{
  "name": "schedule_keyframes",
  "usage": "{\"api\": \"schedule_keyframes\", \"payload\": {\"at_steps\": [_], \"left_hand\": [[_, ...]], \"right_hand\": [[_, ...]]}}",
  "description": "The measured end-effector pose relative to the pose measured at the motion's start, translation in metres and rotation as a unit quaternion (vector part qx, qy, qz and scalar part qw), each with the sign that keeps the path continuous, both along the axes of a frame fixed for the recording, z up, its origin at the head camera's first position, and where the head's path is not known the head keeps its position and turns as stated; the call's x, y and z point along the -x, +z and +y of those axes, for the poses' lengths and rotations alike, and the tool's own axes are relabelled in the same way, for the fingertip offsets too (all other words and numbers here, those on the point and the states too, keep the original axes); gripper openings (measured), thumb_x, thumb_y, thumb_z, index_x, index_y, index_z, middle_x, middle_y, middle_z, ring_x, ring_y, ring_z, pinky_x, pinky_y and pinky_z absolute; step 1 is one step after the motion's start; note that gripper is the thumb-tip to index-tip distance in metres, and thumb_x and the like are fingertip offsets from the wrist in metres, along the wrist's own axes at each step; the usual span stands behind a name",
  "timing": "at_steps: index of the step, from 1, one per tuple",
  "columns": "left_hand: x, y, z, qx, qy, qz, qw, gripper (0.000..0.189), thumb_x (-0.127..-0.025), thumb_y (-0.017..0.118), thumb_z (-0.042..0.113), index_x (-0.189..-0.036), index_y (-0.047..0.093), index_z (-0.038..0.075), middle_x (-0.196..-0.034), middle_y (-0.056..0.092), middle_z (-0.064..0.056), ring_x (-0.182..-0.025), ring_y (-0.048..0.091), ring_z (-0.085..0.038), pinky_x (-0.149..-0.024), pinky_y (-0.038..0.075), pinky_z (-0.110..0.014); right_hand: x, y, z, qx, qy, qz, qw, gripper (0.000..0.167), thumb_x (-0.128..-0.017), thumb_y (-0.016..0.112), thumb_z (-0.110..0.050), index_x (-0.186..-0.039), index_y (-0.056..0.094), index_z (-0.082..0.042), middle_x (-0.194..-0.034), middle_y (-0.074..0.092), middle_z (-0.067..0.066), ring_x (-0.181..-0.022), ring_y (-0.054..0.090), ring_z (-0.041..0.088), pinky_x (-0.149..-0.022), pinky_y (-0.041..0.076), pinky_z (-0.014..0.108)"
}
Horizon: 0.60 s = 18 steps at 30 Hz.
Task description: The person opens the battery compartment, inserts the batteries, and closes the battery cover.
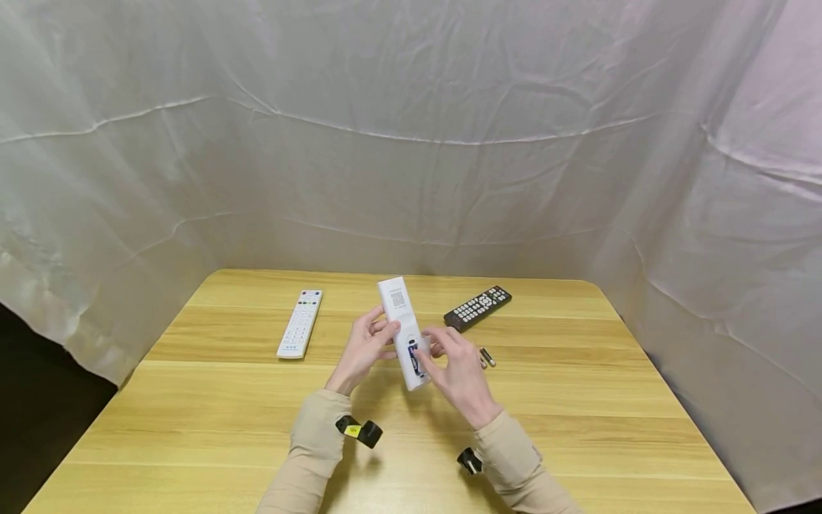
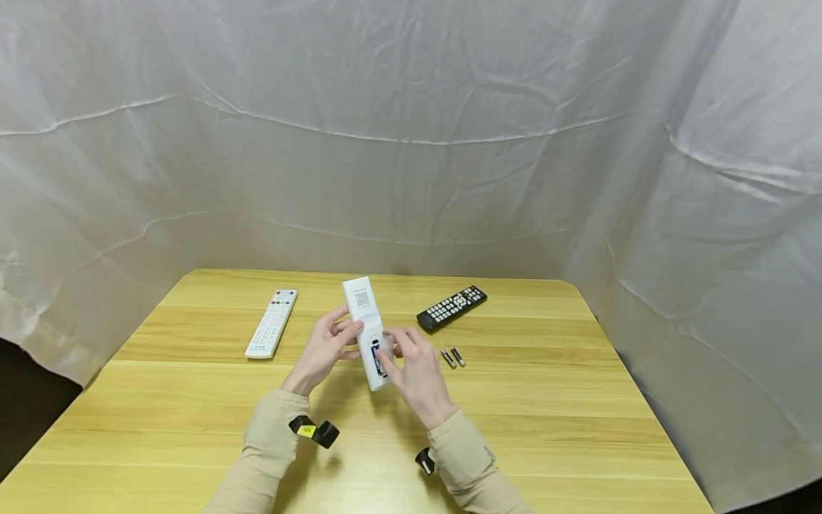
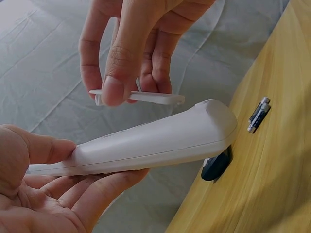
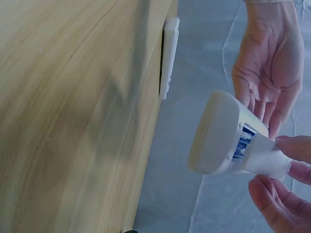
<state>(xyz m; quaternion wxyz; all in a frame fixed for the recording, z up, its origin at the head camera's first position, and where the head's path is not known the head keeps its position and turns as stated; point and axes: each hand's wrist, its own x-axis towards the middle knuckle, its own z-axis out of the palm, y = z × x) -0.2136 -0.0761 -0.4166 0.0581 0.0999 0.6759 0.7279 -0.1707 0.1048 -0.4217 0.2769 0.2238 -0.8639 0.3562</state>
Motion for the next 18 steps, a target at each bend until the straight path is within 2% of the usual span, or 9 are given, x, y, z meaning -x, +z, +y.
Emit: {"api": "schedule_keyframes", "payload": {"at_steps": [5,12,18], "left_hand": [[0.0002,-0.0010,0.0000,-0.001,-0.004,0.002,1.0000,0.047,-0.104,0.049,0.007,-0.150,0.041,0.002,-0.129,0.062,-0.035,-0.102,0.072,-0.029,-0.083,0.065,-0.046],[-0.0004,-0.0009,0.0013,-0.005,-0.003,0.006,1.0000,0.047,-0.104,0.049,0.005,-0.150,0.041,0.001,-0.130,0.061,-0.036,-0.105,0.071,-0.033,-0.084,0.064,-0.048],[-0.0006,-0.0012,0.0016,-0.002,-0.001,0.008,1.0000,0.046,-0.104,0.049,0.005,-0.150,0.042,0.001,-0.130,0.061,-0.036,-0.104,0.071,-0.033,-0.082,0.065,-0.046]], "right_hand": [[-0.0022,-0.0009,-0.0029,-0.013,-0.010,0.002,0.9999,0.036,-0.079,0.084,-0.010,-0.111,0.070,-0.002,-0.094,0.073,0.013,-0.070,0.071,0.020,-0.066,0.057,0.029],[-0.0031,-0.0016,-0.0049,-0.021,-0.005,-0.004,0.9998,0.036,-0.078,0.084,-0.007,-0.111,0.070,-0.001,-0.095,0.072,0.014,-0.070,0.070,0.020,-0.062,0.060,0.031],[-0.0028,-0.0029,-0.0042,-0.027,-0.001,-0.007,0.9996,0.034,-0.077,0.084,-0.006,-0.108,0.070,-0.001,-0.094,0.071,0.014,-0.069,0.070,0.021,-0.058,0.060,0.028]]}}
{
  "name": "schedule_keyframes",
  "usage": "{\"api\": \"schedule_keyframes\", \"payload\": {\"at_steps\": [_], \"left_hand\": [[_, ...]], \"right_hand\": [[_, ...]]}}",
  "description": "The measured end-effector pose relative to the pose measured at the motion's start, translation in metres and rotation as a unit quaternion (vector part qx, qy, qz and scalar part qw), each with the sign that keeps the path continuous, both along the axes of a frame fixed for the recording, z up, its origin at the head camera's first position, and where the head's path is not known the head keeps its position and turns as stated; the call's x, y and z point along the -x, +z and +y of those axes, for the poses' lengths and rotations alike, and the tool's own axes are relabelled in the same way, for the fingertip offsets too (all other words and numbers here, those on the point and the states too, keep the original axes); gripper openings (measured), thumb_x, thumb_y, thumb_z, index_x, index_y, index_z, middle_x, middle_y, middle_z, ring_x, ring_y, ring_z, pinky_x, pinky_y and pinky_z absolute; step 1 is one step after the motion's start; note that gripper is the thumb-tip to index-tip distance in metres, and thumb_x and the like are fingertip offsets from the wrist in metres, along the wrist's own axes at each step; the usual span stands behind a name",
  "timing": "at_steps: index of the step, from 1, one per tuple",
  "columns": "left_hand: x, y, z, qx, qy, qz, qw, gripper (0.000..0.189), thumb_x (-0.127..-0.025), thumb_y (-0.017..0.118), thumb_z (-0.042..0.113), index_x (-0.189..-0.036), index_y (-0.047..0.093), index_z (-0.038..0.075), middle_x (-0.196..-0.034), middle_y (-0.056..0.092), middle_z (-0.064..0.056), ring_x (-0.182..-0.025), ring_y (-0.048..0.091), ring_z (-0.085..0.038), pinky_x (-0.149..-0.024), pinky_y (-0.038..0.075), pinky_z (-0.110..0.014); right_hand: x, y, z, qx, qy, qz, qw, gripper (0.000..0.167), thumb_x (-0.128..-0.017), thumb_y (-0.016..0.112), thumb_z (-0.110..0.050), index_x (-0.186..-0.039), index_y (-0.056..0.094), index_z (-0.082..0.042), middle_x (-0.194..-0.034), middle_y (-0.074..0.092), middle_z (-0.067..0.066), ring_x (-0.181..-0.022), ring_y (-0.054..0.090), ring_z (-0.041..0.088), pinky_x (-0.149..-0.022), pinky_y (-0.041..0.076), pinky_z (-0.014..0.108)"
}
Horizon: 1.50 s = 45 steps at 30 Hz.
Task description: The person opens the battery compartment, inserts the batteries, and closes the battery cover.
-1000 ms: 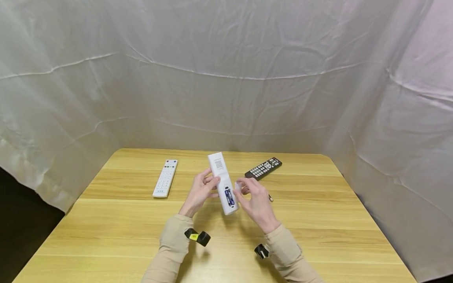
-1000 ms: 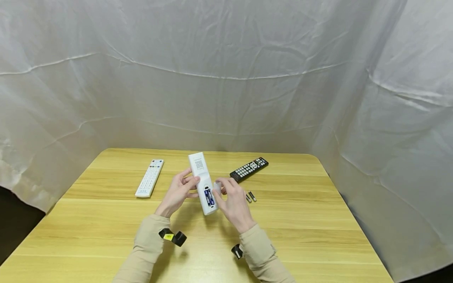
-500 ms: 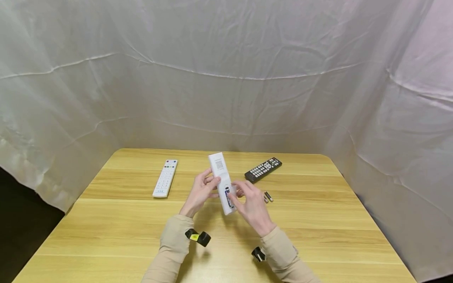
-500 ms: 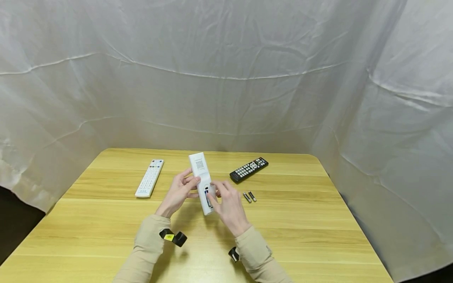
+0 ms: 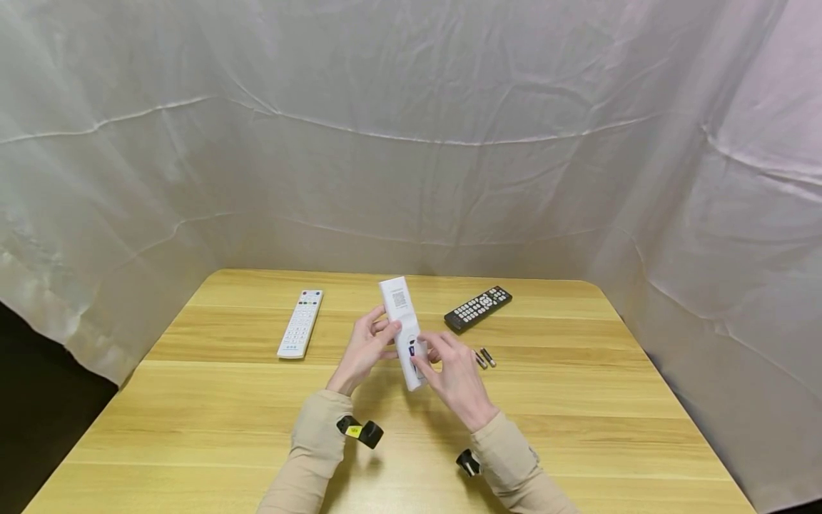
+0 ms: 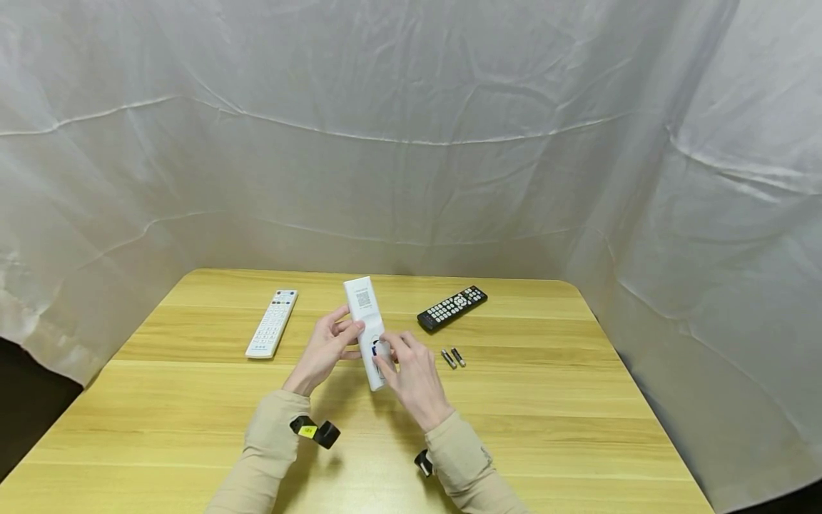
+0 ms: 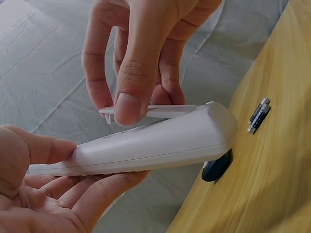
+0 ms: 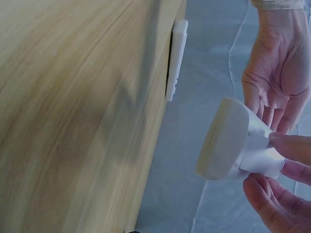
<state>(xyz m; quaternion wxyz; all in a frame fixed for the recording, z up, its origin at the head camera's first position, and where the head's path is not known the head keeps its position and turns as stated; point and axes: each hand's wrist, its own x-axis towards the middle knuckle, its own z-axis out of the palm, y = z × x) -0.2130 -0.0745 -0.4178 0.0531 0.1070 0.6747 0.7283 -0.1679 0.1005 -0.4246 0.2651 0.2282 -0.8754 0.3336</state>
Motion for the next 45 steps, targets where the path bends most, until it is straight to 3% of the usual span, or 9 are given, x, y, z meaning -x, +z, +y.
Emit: {"api": "schedule_keyframes", "payload": {"at_steps": [12,20,28,36,45], "left_hand": [[0.0011,0.0000,0.0001,-0.002,-0.012,-0.004,0.9999,0.048,-0.103,0.049,0.004,-0.150,0.041,0.000,-0.132,0.060,-0.036,-0.103,0.072,-0.032,-0.083,0.065,-0.048],[0.0000,0.0013,-0.0005,0.000,-0.021,-0.004,0.9998,0.047,-0.104,0.049,0.005,-0.150,0.040,0.000,-0.134,0.059,-0.035,-0.104,0.071,-0.032,-0.086,0.063,-0.052],[-0.0008,0.0012,-0.0013,0.003,-0.023,0.002,0.9997,0.047,-0.104,0.048,0.005,-0.150,0.040,0.000,-0.134,0.058,-0.036,-0.104,0.072,-0.034,-0.086,0.063,-0.052],[-0.0012,0.0009,-0.0010,0.002,-0.027,0.000,0.9996,0.050,-0.104,0.048,0.004,-0.153,0.038,0.002,-0.137,0.057,-0.035,-0.108,0.070,-0.039,-0.086,0.063,-0.052],[-0.0006,0.0004,-0.0010,-0.001,-0.025,-0.003,0.9997,0.050,-0.104,0.048,0.004,-0.153,0.037,0.001,-0.136,0.057,-0.035,-0.103,0.072,-0.033,-0.085,0.064,-0.050]], "right_hand": [[0.0006,-0.0007,0.0009,-0.026,-0.002,-0.005,0.9996,0.034,-0.077,0.085,-0.009,-0.108,0.071,-0.004,-0.094,0.070,0.010,-0.071,0.069,0.018,-0.063,0.054,0.018],[0.0017,-0.0009,0.0021,-0.031,0.006,-0.011,0.9994,0.035,-0.077,0.085,-0.009,-0.108,0.072,-0.003,-0.095,0.068,0.007,-0.072,0.068,0.017,-0.063,0.055,0.020],[0.0016,-0.0018,0.0026,-0.021,0.023,-0.016,0.9994,0.034,-0.077,0.084,-0.006,-0.109,0.072,0.000,-0.095,0.067,0.008,-0.075,0.069,0.018,-0.064,0.062,0.033],[0.0011,-0.0028,0.0019,-0.026,0.029,-0.026,0.9989,0.034,-0.079,0.082,-0.006,-0.111,0.072,0.001,-0.097,0.067,0.008,-0.077,0.071,0.018,-0.067,0.060,0.020],[0.0006,-0.0019,0.0014,-0.031,0.028,-0.025,0.9988,0.035,-0.080,0.081,-0.006,-0.113,0.073,0.002,-0.098,0.067,0.009,-0.078,0.069,0.020,-0.065,0.058,0.018]]}}
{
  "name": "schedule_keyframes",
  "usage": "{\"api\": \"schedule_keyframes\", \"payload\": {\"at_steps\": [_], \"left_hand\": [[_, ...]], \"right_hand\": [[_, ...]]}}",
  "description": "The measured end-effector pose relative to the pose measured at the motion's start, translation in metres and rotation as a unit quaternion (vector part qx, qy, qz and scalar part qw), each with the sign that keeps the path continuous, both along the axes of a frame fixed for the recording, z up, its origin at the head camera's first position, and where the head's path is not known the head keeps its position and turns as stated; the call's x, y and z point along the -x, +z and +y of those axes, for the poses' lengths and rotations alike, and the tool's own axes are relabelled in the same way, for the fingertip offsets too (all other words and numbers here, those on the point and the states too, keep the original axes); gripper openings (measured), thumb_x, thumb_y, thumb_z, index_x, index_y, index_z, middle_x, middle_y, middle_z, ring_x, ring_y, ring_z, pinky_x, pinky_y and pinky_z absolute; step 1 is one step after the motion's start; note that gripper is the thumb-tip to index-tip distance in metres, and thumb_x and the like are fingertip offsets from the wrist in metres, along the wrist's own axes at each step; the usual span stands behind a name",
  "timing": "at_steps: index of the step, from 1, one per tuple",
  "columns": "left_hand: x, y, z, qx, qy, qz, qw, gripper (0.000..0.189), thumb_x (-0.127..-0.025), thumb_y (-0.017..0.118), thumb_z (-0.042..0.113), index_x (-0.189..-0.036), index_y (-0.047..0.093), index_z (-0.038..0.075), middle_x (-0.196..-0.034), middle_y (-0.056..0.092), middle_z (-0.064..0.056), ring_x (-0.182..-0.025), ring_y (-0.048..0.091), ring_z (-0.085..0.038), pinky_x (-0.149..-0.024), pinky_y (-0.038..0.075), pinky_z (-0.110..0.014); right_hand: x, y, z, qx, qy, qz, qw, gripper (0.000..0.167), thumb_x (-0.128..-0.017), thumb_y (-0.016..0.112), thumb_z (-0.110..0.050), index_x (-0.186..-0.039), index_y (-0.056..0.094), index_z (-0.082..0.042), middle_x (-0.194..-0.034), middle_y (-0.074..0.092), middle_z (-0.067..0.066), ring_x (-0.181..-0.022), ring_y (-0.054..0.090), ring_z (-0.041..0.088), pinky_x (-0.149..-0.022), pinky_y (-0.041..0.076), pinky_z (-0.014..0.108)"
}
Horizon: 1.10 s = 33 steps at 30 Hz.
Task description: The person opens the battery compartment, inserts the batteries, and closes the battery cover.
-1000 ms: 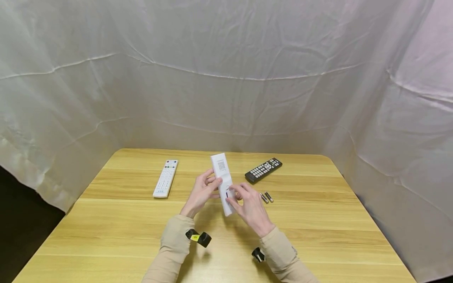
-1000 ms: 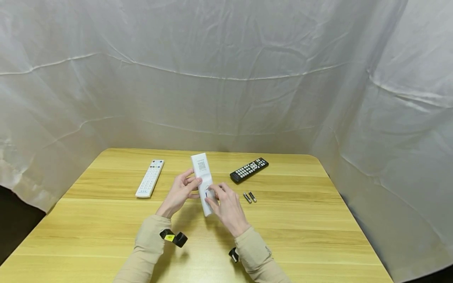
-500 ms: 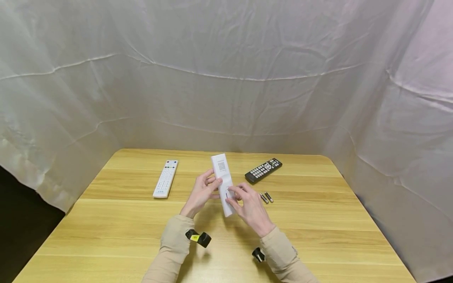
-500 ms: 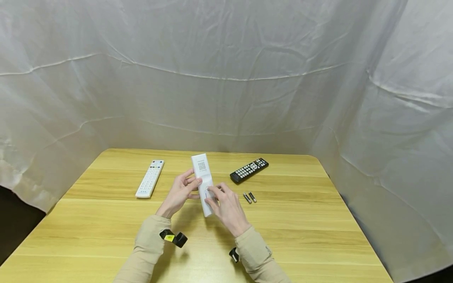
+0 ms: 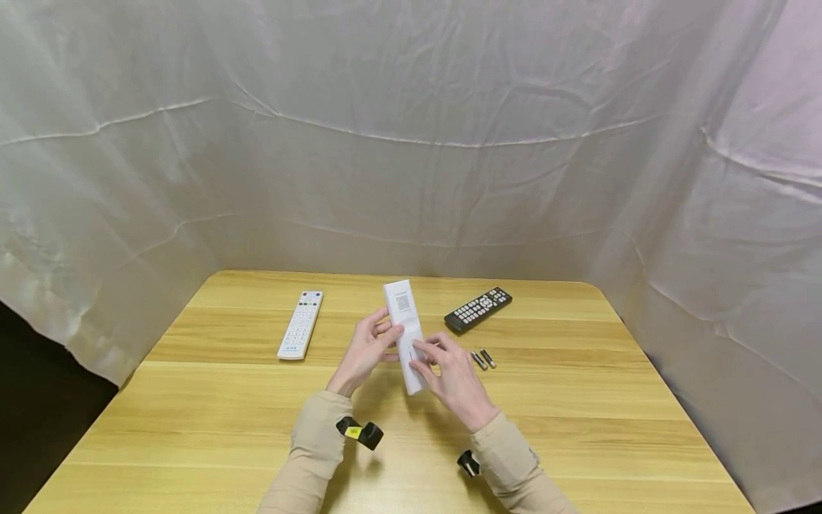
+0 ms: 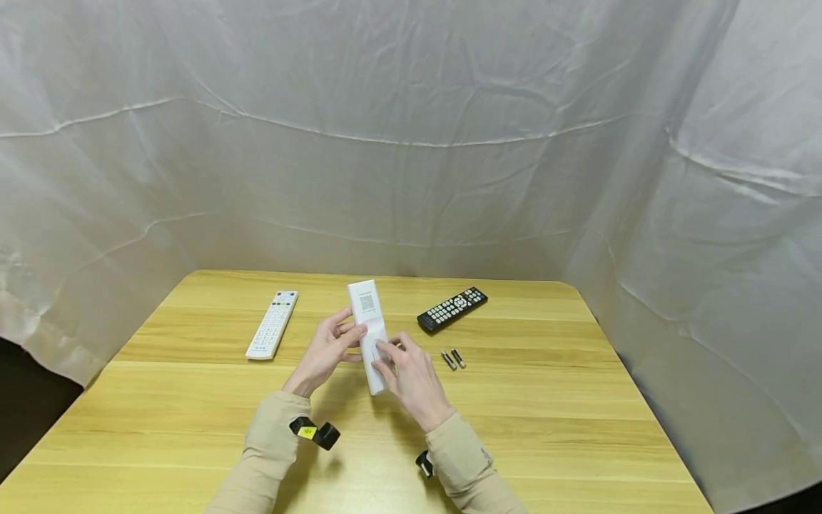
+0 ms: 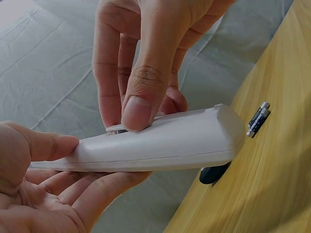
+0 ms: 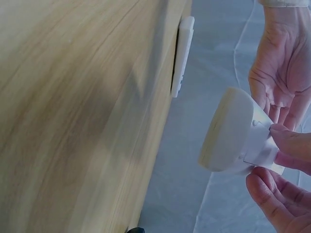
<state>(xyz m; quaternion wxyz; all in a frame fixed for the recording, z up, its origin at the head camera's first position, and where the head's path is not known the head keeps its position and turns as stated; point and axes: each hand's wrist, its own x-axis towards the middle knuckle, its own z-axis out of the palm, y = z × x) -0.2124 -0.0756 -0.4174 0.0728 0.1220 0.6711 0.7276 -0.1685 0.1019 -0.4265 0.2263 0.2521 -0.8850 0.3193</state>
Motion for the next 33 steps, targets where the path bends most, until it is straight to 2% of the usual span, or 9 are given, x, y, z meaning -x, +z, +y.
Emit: {"api": "schedule_keyframes", "payload": {"at_steps": [8,15,22,33], "left_hand": [[0.000,0.000,-0.001,-0.002,0.002,-0.005,1.0000,0.050,-0.104,0.049,0.005,-0.153,0.037,0.001,-0.136,0.058,-0.035,-0.098,0.073,-0.027,-0.082,0.065,-0.047],[0.000,0.000,-0.002,-0.005,-0.004,-0.006,1.0000,0.051,-0.104,0.049,0.005,-0.153,0.037,0.001,-0.136,0.057,-0.035,-0.097,0.073,-0.026,-0.081,0.065,-0.047],[0.000,0.001,-0.003,-0.005,-0.011,-0.006,0.9999,0.051,-0.104,0.049,0.006,-0.152,0.037,0.000,-0.135,0.058,-0.035,-0.093,0.073,-0.020,-0.078,0.066,-0.042],[0.001,0.000,-0.005,-0.020,-0.004,-0.022,0.9996,0.052,-0.103,0.051,0.007,-0.152,0.037,0.001,-0.133,0.060,-0.034,-0.089,0.073,-0.015,-0.074,0.066,-0.036]], "right_hand": [[-0.002,-0.001,0.000,-0.026,-0.007,0.014,0.9995,0.035,-0.083,0.079,-0.011,-0.117,0.073,-0.001,-0.102,0.065,0.009,-0.076,0.066,0.021,-0.062,0.053,0.017],[-0.001,-0.002,0.001,-0.025,-0.003,0.017,0.9995,0.034,-0.084,0.079,-0.011,-0.117,0.073,-0.002,-0.102,0.065,0.008,-0.082,0.067,0.018,-0.067,0.058,0.022],[0.002,-0.002,0.004,-0.006,0.020,0.009,0.9997,0.034,-0.083,0.079,-0.010,-0.115,0.073,-0.001,-0.102,0.065,0.008,-0.085,0.066,0.018,-0.070,0.061,0.029],[0.009,-0.006,0.008,-0.006,0.043,0.039,0.9983,0.033,-0.085,0.078,-0.012,-0.116,0.074,-0.003,-0.100,0.064,0.005,-0.087,0.066,0.017,-0.074,0.060,0.024]]}}
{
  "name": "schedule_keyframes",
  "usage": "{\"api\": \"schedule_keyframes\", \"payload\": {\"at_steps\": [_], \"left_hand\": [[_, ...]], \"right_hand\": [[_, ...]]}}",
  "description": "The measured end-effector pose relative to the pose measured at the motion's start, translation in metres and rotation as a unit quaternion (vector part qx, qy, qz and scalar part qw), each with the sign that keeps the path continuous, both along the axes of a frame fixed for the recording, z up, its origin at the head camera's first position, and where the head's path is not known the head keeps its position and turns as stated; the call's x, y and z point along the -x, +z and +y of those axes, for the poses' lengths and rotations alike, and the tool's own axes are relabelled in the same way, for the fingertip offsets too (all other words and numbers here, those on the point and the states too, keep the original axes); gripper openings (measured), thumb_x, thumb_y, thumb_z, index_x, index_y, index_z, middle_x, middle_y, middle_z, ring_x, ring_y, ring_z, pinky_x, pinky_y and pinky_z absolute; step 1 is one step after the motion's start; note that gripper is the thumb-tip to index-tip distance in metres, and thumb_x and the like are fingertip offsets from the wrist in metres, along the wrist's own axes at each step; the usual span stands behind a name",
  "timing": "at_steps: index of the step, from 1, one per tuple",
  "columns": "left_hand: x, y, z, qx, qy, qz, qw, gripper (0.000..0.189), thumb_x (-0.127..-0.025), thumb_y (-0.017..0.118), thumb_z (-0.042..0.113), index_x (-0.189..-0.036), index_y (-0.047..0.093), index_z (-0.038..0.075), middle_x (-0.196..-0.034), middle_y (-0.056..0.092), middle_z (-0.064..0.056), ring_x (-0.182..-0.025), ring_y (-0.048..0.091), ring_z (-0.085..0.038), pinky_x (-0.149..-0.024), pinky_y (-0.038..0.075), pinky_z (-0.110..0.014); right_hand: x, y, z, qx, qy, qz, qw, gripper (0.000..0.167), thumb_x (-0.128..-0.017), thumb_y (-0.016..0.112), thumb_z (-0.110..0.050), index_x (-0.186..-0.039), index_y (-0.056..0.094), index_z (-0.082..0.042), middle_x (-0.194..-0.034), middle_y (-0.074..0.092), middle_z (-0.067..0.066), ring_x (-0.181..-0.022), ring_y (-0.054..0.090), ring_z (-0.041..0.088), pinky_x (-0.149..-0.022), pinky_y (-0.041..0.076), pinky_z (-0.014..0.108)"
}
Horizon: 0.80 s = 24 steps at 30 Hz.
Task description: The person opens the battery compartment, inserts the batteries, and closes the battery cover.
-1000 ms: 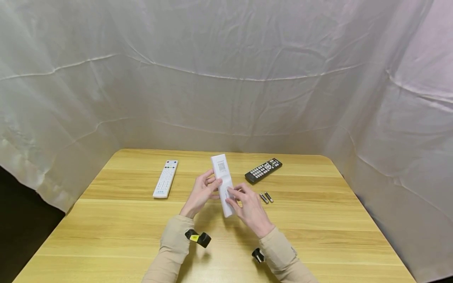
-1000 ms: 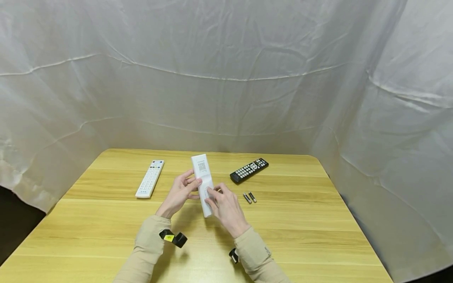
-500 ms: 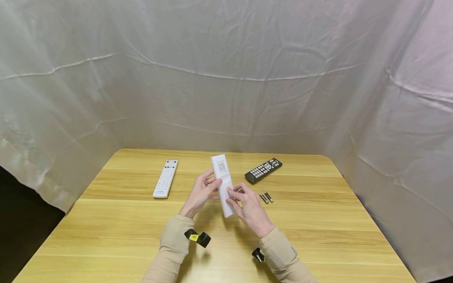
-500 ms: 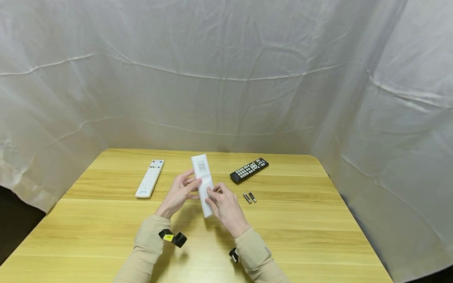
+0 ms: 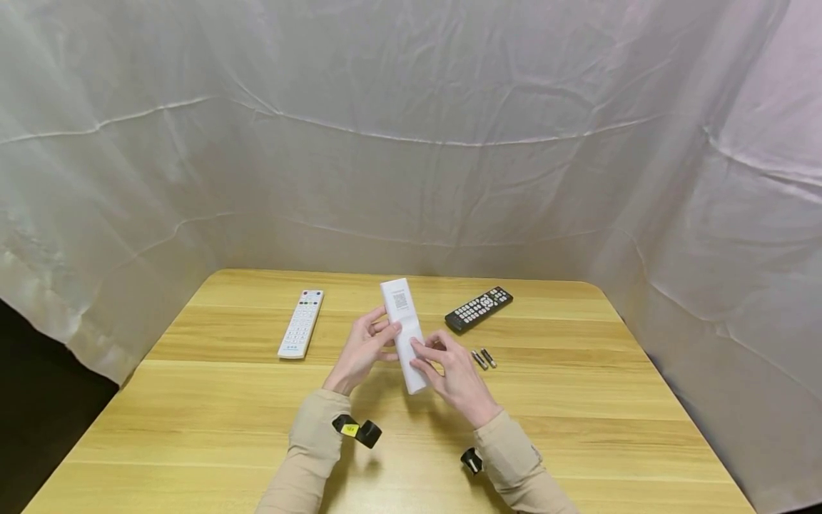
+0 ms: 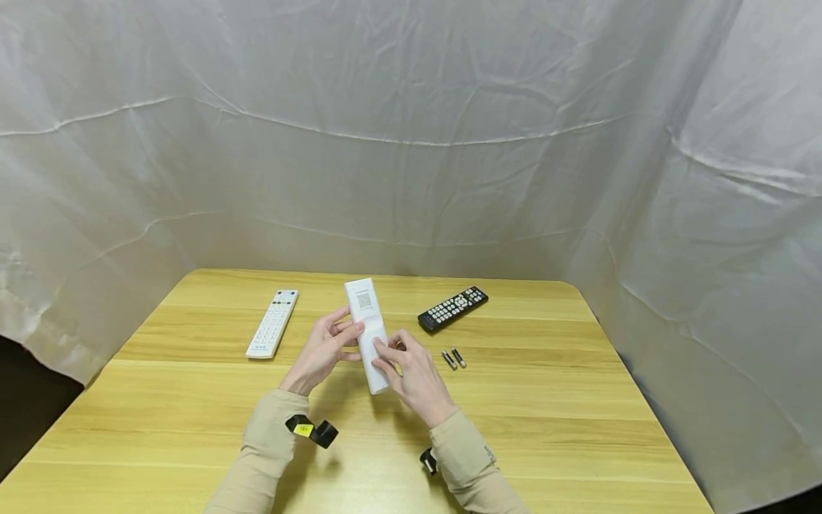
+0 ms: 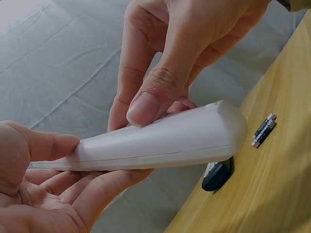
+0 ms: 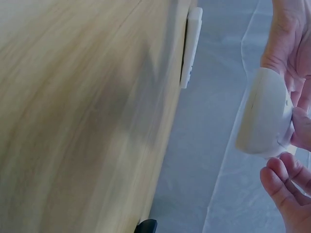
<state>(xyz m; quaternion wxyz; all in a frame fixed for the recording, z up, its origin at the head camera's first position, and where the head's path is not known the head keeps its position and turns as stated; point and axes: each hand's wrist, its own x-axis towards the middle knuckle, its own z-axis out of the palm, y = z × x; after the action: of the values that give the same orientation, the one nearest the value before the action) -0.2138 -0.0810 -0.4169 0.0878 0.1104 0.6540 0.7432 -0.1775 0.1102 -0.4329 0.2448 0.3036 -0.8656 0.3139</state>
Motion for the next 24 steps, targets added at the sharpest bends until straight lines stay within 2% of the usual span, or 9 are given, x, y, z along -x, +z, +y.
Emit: {"api": "schedule_keyframes", "payload": {"at_steps": [7,14,24], "left_hand": [[-0.0003,0.0015,-0.0012,-0.014,0.000,-0.008,0.9999,0.051,-0.103,0.051,0.006,-0.153,0.038,0.003,-0.132,0.061,-0.034,-0.088,0.073,-0.014,-0.073,0.066,-0.033],[-0.0005,0.0016,-0.0013,-0.020,-0.010,-0.010,0.9997,0.052,-0.104,0.051,0.007,-0.153,0.037,0.002,-0.133,0.060,-0.034,-0.090,0.074,-0.016,-0.076,0.066,-0.036],[-0.0009,0.0032,-0.0031,-0.021,-0.020,-0.021,0.9994,0.052,-0.104,0.050,0.009,-0.154,0.035,0.003,-0.135,0.059,-0.033,-0.093,0.073,-0.016,-0.078,0.066,-0.034]], "right_hand": [[0.0003,-0.0006,0.0003,-0.003,0.001,-0.001,1.0000,0.033,-0.087,0.076,-0.014,-0.119,0.073,-0.004,-0.101,0.063,0.005,-0.087,0.065,0.016,-0.073,0.060,0.023],[0.0010,-0.0004,0.0009,-0.003,0.002,0.007,1.0000,0.032,-0.089,0.075,-0.015,-0.118,0.073,-0.004,-0.099,0.063,0.006,-0.085,0.064,0.015,-0.071,0.058,0.021],[0.0013,0.0014,0.0018,0.021,0.013,0.004,0.9997,0.030,-0.089,0.076,-0.012,-0.117,0.074,-0.003,-0.100,0.064,0.007,-0.085,0.065,0.016,-0.068,0.060,0.027]]}}
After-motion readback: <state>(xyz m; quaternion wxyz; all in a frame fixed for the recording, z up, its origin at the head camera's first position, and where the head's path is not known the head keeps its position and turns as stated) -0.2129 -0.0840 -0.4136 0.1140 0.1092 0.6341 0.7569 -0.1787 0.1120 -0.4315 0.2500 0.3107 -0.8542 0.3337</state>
